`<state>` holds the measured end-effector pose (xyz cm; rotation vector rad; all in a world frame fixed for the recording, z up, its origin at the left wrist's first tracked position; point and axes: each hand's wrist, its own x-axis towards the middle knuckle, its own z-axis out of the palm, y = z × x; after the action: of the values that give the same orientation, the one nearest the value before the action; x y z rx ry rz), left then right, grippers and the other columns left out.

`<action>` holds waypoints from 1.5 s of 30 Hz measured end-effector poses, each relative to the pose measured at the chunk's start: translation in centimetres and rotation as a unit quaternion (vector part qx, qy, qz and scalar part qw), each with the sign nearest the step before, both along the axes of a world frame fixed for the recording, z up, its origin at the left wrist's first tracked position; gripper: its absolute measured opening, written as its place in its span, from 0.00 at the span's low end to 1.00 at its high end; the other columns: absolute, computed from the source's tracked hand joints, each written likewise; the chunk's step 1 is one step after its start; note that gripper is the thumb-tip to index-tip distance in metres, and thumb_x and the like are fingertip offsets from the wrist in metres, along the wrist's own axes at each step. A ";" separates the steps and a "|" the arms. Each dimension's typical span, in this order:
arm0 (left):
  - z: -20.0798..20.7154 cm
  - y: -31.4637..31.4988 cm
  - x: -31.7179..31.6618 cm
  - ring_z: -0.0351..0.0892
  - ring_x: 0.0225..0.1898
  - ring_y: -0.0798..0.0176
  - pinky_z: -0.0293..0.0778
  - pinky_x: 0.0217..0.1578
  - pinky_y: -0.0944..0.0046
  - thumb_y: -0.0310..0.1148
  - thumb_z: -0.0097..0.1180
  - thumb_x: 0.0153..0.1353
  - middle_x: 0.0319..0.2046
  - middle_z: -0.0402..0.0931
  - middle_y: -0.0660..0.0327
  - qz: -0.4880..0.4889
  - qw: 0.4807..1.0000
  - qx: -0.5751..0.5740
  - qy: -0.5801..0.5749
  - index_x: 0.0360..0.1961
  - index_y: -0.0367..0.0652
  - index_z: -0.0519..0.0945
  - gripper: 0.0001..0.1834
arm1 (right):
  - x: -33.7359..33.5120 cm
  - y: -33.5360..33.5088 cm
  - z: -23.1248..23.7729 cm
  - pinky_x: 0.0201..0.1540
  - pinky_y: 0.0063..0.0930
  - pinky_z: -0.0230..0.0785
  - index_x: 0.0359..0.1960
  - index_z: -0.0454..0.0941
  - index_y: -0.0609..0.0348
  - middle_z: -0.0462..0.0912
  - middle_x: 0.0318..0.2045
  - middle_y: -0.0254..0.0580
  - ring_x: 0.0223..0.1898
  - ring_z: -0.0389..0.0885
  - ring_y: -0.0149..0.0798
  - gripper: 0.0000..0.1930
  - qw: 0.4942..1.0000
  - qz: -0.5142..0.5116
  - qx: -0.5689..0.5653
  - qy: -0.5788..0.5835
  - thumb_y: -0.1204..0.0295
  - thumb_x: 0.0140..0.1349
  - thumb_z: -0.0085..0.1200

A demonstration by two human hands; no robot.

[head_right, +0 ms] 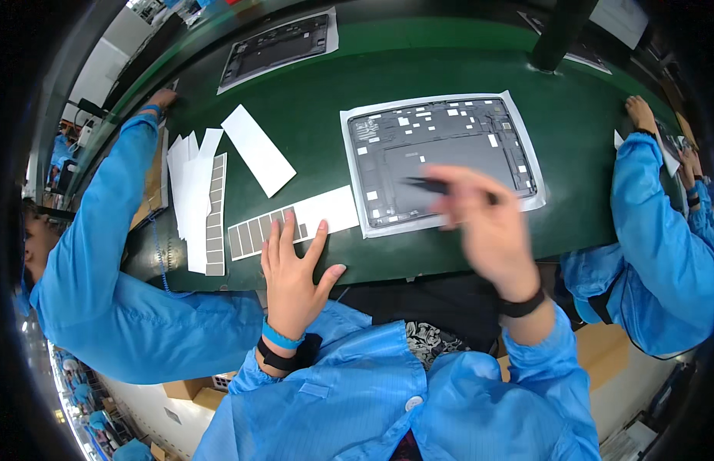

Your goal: Manually assembling electronic components into a tablet or laptop chassis on an assembly line.

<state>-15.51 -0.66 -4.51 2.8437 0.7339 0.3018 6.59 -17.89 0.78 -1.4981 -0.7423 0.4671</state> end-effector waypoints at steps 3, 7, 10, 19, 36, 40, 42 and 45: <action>0.4 0.0 -0.1 0.51 0.72 0.31 0.50 0.67 0.31 0.54 0.62 0.60 0.73 0.52 0.40 -0.004 1.000 -0.010 -0.008 0.68 0.59 0.72 0.36 | -3.1 6.7 -0.4 0.29 0.20 0.71 0.45 0.83 0.65 0.82 0.27 0.36 0.24 0.77 0.24 0.19 0.983 0.110 -0.061 0.136 0.59 0.74 0.51; 0.5 0.1 0.0 0.51 0.72 0.31 0.50 0.67 0.30 0.55 0.62 0.59 0.73 0.52 0.41 -0.001 1.000 -0.025 -0.014 0.67 0.59 0.73 0.35 | -5.0 10.7 -2.8 0.27 0.22 0.72 0.39 0.82 0.68 0.84 0.25 0.40 0.23 0.82 0.27 0.12 0.986 0.113 -0.114 0.047 0.68 0.66 0.58; 0.2 0.3 0.1 0.50 0.72 0.30 0.49 0.67 0.30 0.56 0.61 0.60 0.73 0.51 0.41 0.004 1.000 -0.027 -0.011 0.67 0.59 0.74 0.34 | -5.2 11.3 -1.9 0.30 0.21 0.74 0.37 0.82 0.68 0.85 0.26 0.39 0.26 0.82 0.25 0.08 0.980 0.113 -0.162 -0.023 0.73 0.65 0.58; 0.4 0.2 0.5 0.47 0.74 0.31 0.47 0.67 0.29 0.56 0.61 0.61 0.73 0.50 0.41 0.011 0.998 -0.058 -0.021 0.66 0.59 0.75 0.33 | -6.3 11.5 -3.0 0.29 0.19 0.74 0.49 0.80 0.69 0.84 0.26 0.39 0.25 0.81 0.26 0.12 0.991 0.088 -0.068 0.070 0.76 0.67 0.53; 1.5 -0.6 10.2 0.65 0.67 0.37 0.61 0.64 0.39 0.44 0.62 0.62 0.65 0.68 0.44 -0.015 0.997 -0.015 -0.076 0.64 0.34 0.70 0.34 | 5.3 9.2 -3.4 0.38 0.21 0.75 0.54 0.78 0.65 0.81 0.28 0.36 0.31 0.82 0.27 0.14 0.996 0.030 -0.039 0.069 0.72 0.71 0.52; 1.1 -0.7 10.1 0.65 0.67 0.36 0.62 0.63 0.41 0.44 0.61 0.62 0.64 0.69 0.44 -0.026 0.997 -0.012 -0.076 0.64 0.32 0.71 0.34 | 5.4 9.3 -3.8 0.37 0.22 0.76 0.54 0.76 0.64 0.81 0.29 0.36 0.31 0.83 0.28 0.13 0.995 0.045 -0.038 0.076 0.73 0.71 0.52; 1.2 -0.4 10.0 0.66 0.66 0.36 0.63 0.63 0.42 0.43 0.62 0.62 0.64 0.69 0.44 -0.029 0.997 -0.008 -0.075 0.63 0.32 0.71 0.34 | 5.3 9.4 -3.4 0.37 0.22 0.76 0.53 0.76 0.63 0.81 0.30 0.37 0.31 0.83 0.28 0.12 0.995 0.050 -0.035 0.073 0.72 0.71 0.52; 1.4 -0.4 10.1 0.67 0.65 0.37 0.64 0.62 0.44 0.41 0.62 0.61 0.64 0.70 0.44 -0.029 0.997 -0.006 -0.074 0.63 0.31 0.71 0.34 | 5.4 9.5 -3.5 0.37 0.23 0.76 0.51 0.76 0.63 0.80 0.31 0.36 0.31 0.84 0.29 0.11 0.995 0.058 -0.047 0.060 0.72 0.72 0.52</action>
<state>-5.40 -1.06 -3.07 2.7887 0.6195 0.4911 12.01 -8.41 -2.68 -1.5058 -0.7226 0.6828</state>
